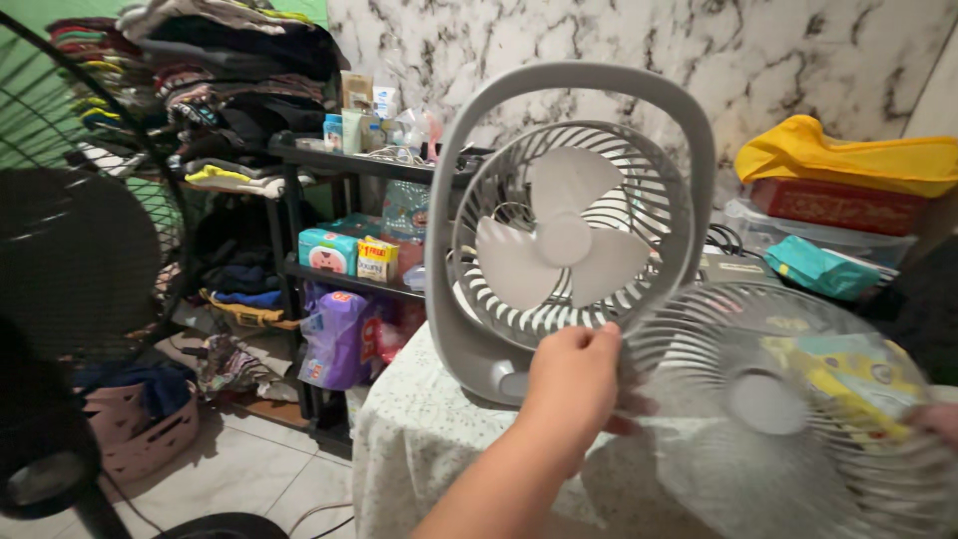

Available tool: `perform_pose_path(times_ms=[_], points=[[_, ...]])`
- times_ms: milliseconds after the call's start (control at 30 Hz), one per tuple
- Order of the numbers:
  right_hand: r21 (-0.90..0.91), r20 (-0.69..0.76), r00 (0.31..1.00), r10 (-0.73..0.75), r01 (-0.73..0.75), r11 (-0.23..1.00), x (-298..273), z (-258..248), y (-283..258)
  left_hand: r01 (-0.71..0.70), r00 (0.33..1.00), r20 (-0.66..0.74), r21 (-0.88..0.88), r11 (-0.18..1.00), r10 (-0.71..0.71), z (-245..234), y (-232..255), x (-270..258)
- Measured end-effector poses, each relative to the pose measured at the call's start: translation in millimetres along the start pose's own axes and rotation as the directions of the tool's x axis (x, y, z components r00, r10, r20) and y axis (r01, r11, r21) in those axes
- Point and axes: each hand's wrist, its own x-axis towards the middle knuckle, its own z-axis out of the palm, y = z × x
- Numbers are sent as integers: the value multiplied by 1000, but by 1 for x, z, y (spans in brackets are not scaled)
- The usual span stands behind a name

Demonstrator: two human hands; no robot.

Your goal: The person removes the front grille of a small portable fan, wipes the grille and fan blades with a white cloth, and continues to handle the fan components. The video ends before reassembly is shown.

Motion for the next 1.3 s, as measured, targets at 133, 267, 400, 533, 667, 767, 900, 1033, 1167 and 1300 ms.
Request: perform_pose_path(times_ms=[133,267,400,533,667,767,900,1033,1167,1300], points=[[-39,-48,998,29,-30,999,28,-4,6,-111,991,-61,125,986,119,-9,6,9],[-83,-99,994,35,-44,996,44,-10,16,-293,929,-133,307,906,345,-15,20,14],[-210,-222,958,-180,133,969,68,11,29,-481,735,-121,600,639,667,-18,42,12],[-954,-148,775,-614,50,294,79,28,12,-527,715,-96,577,624,693,-27,60,3],[-669,-113,652,-750,509,542,51,61,-32,-598,315,-44,766,234,948,-53,79,1],[-490,-101,804,-586,472,733,23,89,-101,-323,63,-44,944,62,997,-83,101,13],[-624,123,621,-774,655,426,-40,131,-163,-186,181,-225,948,257,958,-115,123,33],[-190,359,679,-641,725,662,-111,183,-181,-408,555,-211,774,484,805,-132,131,46],[-180,348,761,-548,628,757,-163,239,-198,-542,725,-133,495,679,676,-133,125,51],[-574,239,710,-662,653,494,-195,267,-208,-522,766,-109,471,711,634,-127,121,53]])
